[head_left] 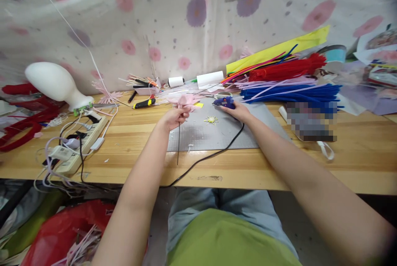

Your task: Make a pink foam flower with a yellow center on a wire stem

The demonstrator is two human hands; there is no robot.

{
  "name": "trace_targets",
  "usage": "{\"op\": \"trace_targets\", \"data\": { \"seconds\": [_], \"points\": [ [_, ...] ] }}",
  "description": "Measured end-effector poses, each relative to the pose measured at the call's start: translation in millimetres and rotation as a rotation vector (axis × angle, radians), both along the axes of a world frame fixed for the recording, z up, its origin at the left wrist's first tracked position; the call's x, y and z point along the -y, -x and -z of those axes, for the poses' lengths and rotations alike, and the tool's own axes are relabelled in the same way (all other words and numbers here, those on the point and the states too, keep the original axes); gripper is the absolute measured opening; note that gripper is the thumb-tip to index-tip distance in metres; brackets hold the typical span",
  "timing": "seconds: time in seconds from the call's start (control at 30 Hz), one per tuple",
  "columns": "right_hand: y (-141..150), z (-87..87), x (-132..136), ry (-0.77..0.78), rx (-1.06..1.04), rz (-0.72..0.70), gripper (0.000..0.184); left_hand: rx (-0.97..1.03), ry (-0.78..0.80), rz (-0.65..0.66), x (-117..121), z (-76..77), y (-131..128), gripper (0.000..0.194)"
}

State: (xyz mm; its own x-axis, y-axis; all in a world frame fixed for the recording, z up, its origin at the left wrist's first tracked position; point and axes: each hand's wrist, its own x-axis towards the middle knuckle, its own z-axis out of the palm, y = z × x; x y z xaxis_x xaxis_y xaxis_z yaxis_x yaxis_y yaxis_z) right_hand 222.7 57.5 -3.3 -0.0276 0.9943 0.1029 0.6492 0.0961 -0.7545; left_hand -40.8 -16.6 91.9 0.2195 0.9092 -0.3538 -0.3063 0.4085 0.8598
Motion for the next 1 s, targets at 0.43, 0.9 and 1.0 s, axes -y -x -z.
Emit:
{"op": "trace_targets", "data": {
  "seconds": [0.43,0.9,1.0],
  "points": [
    [38,-68.4,57,0.096,-0.088,-0.302,0.030,-0.289,-0.131,0.172,2,4.8,2,0.038],
    [91,-71.5,45,0.356,-0.358,-0.625,0.013,-0.654,-0.382,0.179,3,20.6,-1,0.038],
    [85,-65.1,44,0.380,-0.290,-0.616,0.013,-0.750,-0.457,0.121,6,21.7,-4,0.035]
  ]
}}
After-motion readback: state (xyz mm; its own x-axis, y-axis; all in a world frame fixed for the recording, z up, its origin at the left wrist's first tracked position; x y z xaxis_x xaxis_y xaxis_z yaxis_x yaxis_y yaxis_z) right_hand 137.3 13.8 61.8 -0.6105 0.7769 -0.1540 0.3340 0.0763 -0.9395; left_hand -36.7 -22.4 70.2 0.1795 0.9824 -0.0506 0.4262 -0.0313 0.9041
